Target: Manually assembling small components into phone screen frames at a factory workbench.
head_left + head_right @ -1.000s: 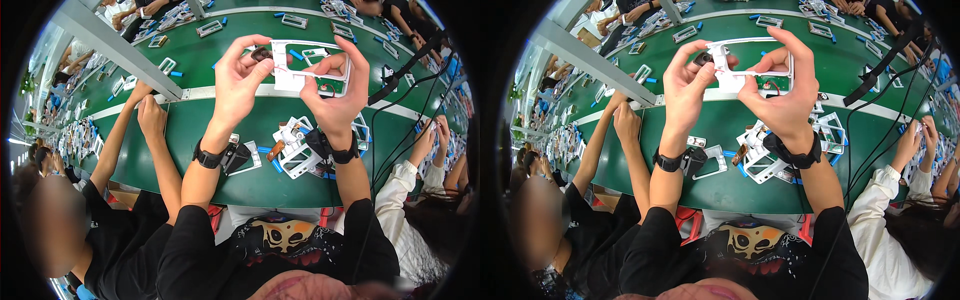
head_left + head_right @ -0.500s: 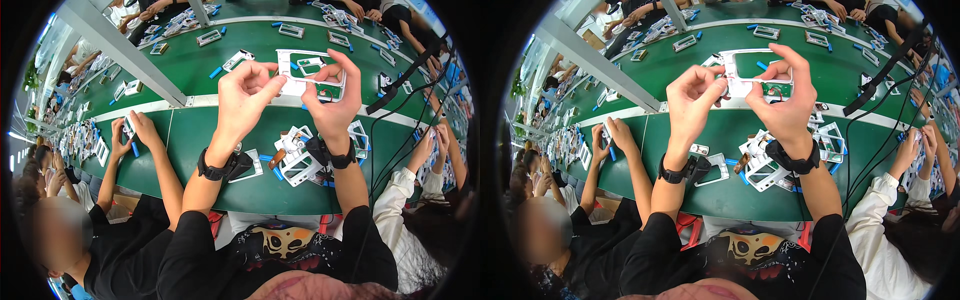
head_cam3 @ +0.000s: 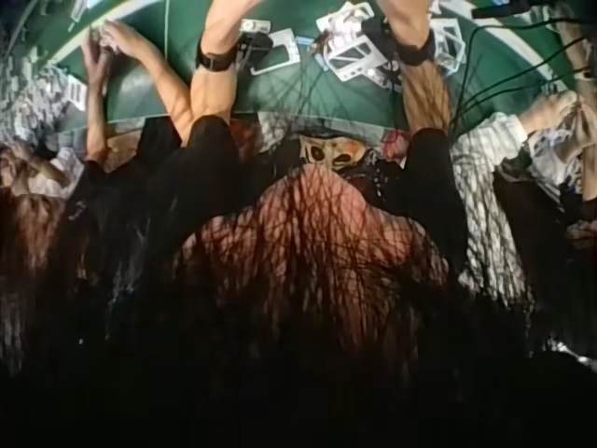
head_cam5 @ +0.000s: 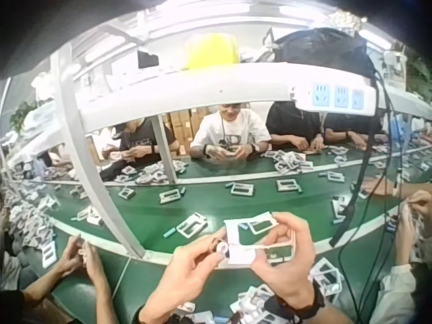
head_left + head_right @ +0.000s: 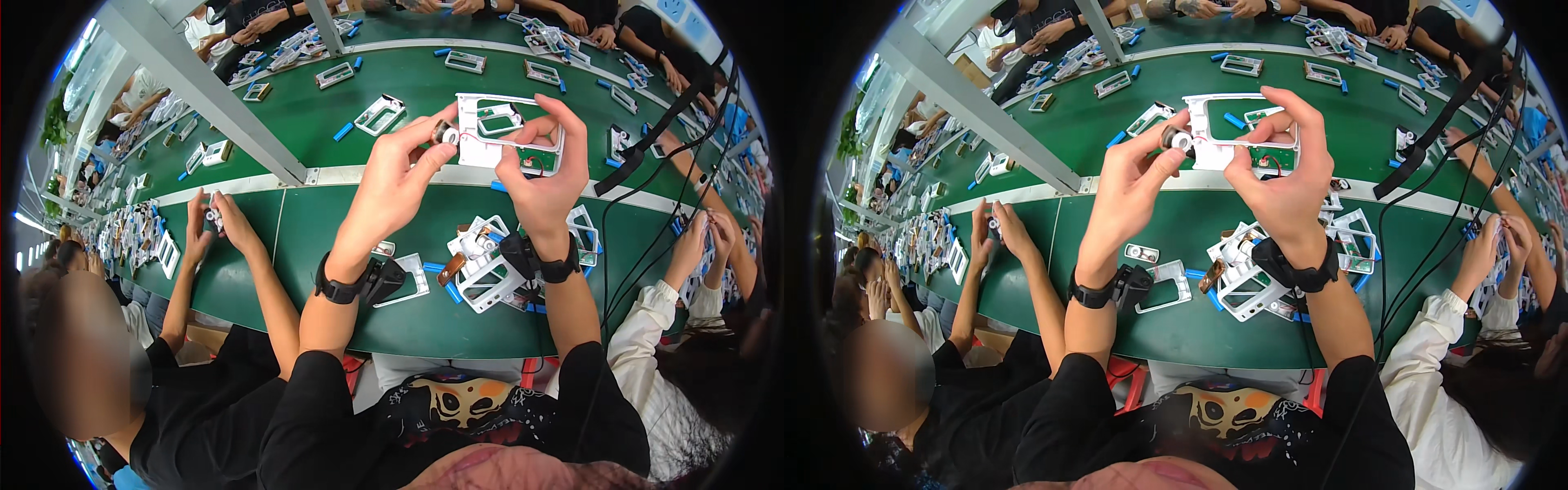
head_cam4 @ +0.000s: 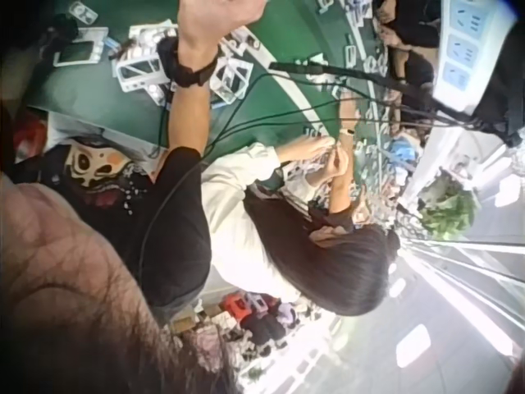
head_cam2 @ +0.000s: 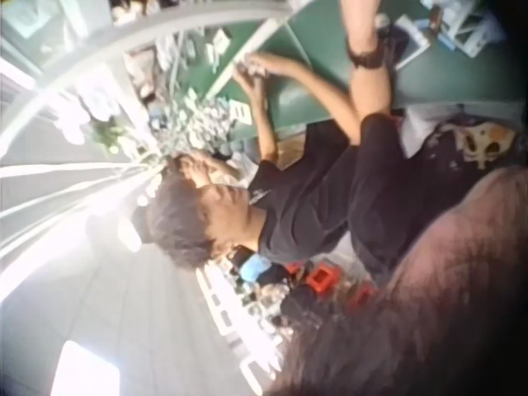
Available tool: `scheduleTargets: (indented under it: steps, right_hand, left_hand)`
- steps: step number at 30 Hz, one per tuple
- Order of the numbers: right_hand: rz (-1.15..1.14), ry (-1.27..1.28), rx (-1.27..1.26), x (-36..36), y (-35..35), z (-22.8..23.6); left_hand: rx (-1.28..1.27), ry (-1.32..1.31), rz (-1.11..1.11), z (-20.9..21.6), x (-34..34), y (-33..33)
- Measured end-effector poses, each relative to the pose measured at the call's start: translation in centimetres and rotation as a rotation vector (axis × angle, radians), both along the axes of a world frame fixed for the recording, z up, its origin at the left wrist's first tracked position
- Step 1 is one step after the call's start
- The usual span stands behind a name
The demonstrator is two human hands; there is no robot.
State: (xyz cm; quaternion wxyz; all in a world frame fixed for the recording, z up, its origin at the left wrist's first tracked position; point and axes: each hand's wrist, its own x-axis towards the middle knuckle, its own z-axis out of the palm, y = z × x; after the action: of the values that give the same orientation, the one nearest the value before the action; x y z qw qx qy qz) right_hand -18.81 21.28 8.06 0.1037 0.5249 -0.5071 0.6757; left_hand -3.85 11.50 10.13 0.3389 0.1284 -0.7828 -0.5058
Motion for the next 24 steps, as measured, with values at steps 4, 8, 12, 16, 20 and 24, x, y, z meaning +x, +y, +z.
scheduleTargets:
  steps: [4, 8, 12, 16, 20, 24]
  right_hand:
    - [0.041, 0.041, 0.019, 0.2, -0.1, -0.3]
    - [0.070, 0.055, 0.027, 0.5, -0.4, -0.6]
    - [0.106, 0.017, -0.012, 1.1, -0.7, -0.9]
    - [0.069, 0.069, -0.024, 0.9, -0.6, -1.3]
    - [0.035, 0.136, -0.015, 0.8, -0.8, -1.4]
    - [0.023, 0.158, 0.003, 0.6, -0.8, -1.8]
  left_hand:
    - [-0.077, -0.031, 0.090, -0.6, -0.3, 0.0]
    - [-0.222, -0.010, 0.216, -0.7, -0.3, 0.1]
    - [-0.296, -0.031, 0.263, -0.4, -0.2, 0.0]
    - [-0.351, 0.007, 0.344, -0.4, -0.5, 0.4]
    - [-0.272, 0.038, 0.369, -0.3, -0.2, 0.4]
    - [-0.161, 0.106, 0.387, -0.7, -0.7, 0.4]
